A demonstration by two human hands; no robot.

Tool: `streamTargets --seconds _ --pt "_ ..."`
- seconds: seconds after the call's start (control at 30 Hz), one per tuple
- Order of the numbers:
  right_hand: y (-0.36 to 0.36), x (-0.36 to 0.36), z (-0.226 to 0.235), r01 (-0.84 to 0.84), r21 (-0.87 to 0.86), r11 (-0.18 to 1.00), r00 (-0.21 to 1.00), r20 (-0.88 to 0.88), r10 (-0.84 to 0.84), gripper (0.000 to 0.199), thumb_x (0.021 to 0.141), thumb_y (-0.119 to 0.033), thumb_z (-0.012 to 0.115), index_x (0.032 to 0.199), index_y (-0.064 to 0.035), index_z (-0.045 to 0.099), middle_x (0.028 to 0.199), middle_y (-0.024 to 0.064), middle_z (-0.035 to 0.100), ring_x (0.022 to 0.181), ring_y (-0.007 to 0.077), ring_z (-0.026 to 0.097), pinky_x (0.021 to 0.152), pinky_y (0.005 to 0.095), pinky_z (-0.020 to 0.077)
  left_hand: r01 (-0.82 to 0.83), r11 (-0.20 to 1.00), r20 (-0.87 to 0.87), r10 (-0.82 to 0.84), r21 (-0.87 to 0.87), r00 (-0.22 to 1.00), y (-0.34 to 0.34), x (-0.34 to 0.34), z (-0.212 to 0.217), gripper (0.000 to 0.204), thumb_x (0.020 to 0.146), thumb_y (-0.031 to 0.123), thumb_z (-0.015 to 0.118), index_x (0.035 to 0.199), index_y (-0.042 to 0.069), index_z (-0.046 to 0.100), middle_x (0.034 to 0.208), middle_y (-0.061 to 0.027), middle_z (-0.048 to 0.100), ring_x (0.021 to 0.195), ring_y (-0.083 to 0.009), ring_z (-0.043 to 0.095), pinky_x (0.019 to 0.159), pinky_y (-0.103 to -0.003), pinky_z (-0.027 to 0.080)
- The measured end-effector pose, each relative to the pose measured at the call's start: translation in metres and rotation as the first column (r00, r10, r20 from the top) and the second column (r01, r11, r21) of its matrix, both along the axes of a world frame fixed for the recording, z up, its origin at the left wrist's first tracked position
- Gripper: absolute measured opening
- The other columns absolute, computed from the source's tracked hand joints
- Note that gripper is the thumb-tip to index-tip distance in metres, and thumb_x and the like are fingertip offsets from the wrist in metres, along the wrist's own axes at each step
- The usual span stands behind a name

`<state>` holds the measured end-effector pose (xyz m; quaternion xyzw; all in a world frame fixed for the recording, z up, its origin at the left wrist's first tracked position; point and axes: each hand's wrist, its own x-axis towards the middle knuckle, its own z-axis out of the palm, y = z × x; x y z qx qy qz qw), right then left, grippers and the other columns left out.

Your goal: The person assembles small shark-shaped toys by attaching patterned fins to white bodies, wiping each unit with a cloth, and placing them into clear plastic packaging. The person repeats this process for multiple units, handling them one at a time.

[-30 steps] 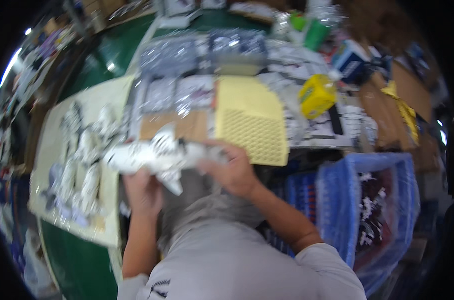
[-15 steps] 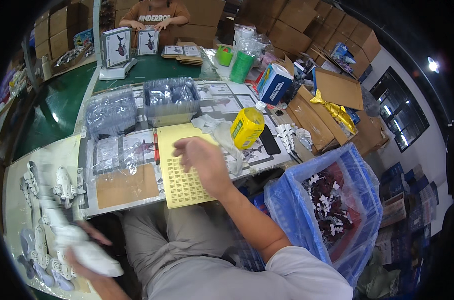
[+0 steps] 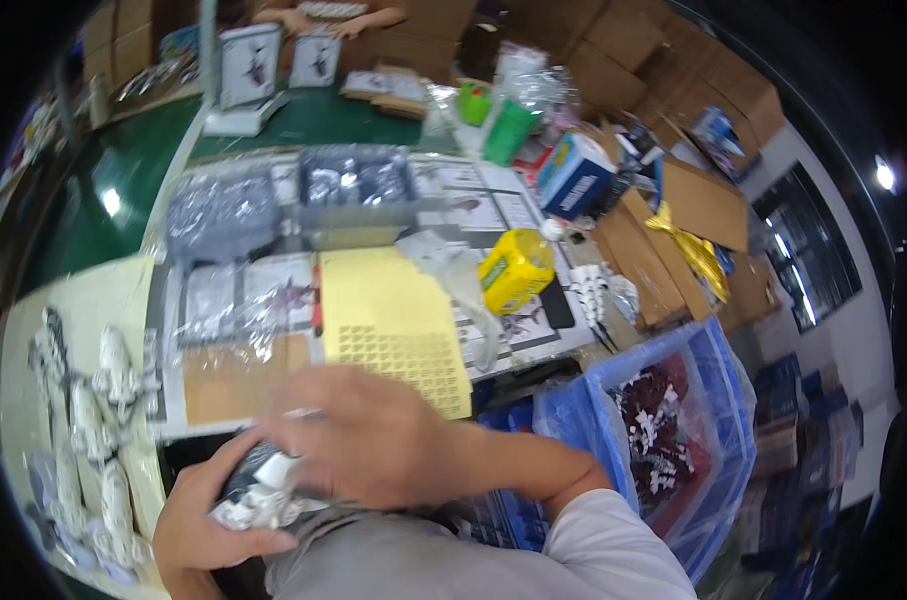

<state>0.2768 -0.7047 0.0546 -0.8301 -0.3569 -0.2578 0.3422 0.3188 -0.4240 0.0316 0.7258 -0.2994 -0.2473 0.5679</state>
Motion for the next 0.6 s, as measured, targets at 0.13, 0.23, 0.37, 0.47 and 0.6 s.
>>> streamTargets --seconds 0.13,0.23,0.37,0.47,0.6 --pt "-0.030 0.026 -0.011 -0.116 -0.045 0.992 0.771 -0.633 0.062 0.045 0.094 -0.022 0.081 0.131 -0.0003 0.071 0.105 0.0174 0.077 0.097 0.0355 0.076 0.088 0.0400 0.0589 0.012 0.993 -0.254 -0.043 -0.120 0.966 -0.002 0.005 -0.018 0.100 0.069 0.020 0.099 0.156 -0.001 0.053 0.138 -0.0119 0.069 0.123 -0.0185 0.063 0.109 -0.034 0.048" --pt "-0.036 0.039 -0.023 -0.110 0.029 0.994 0.614 -0.784 0.091 0.038 0.098 -0.020 0.078 0.130 -0.0012 0.072 0.105 0.0105 0.078 0.092 0.0173 0.072 0.083 0.0323 0.0571 -0.027 0.979 -0.472 -0.074 -0.203 0.879 -0.007 0.008 -0.033 0.093 0.078 0.015 0.092 0.159 0.002 0.051 0.135 -0.0084 0.069 0.120 -0.0152 0.063 0.104 -0.032 0.050" --pt "-0.032 0.040 -0.038 -0.059 0.021 0.998 0.659 -0.750 0.055 0.039 0.099 -0.023 0.074 0.130 -0.0004 0.071 0.098 0.0171 0.078 0.085 0.0253 0.075 0.079 0.0345 0.0571 -0.088 0.972 -0.520 -0.039 -0.217 0.853 -0.010 0.003 -0.047 0.090 0.080 0.012 0.089 0.160 0.000 0.049 0.132 -0.0095 0.070 0.117 -0.0157 0.064 0.103 -0.032 0.051" --pt "-0.039 0.046 -0.051 0.050 0.156 0.987 0.373 -0.919 0.126 0.037 0.102 -0.025 0.072 0.128 0.0017 0.072 0.093 0.0138 0.077 0.068 0.0171 0.070 0.061 0.0288 0.0526 -0.149 0.941 -0.559 -0.049 -0.304 0.828 -0.006 -0.007 -0.059 0.090 0.084 0.015 0.087 0.163 0.001 0.046 0.134 -0.0115 0.069 0.117 -0.0181 0.067 0.104 -0.034 0.053" --pt "-0.033 0.048 -0.079 0.181 0.574 0.799 0.279 -0.809 0.518 0.051 0.106 -0.041 0.067 0.132 0.0024 0.066 0.095 0.0117 0.075 0.053 0.0094 0.060 0.044 0.0212 0.0432 -0.601 0.704 -0.785 0.101 -0.377 0.611 -0.016 -0.010 -0.073 0.069 0.105 0.026 0.068 0.162 -0.002 0.039 0.140 -0.0184 0.066 0.125 -0.0289 0.069 0.107 -0.043 0.057"
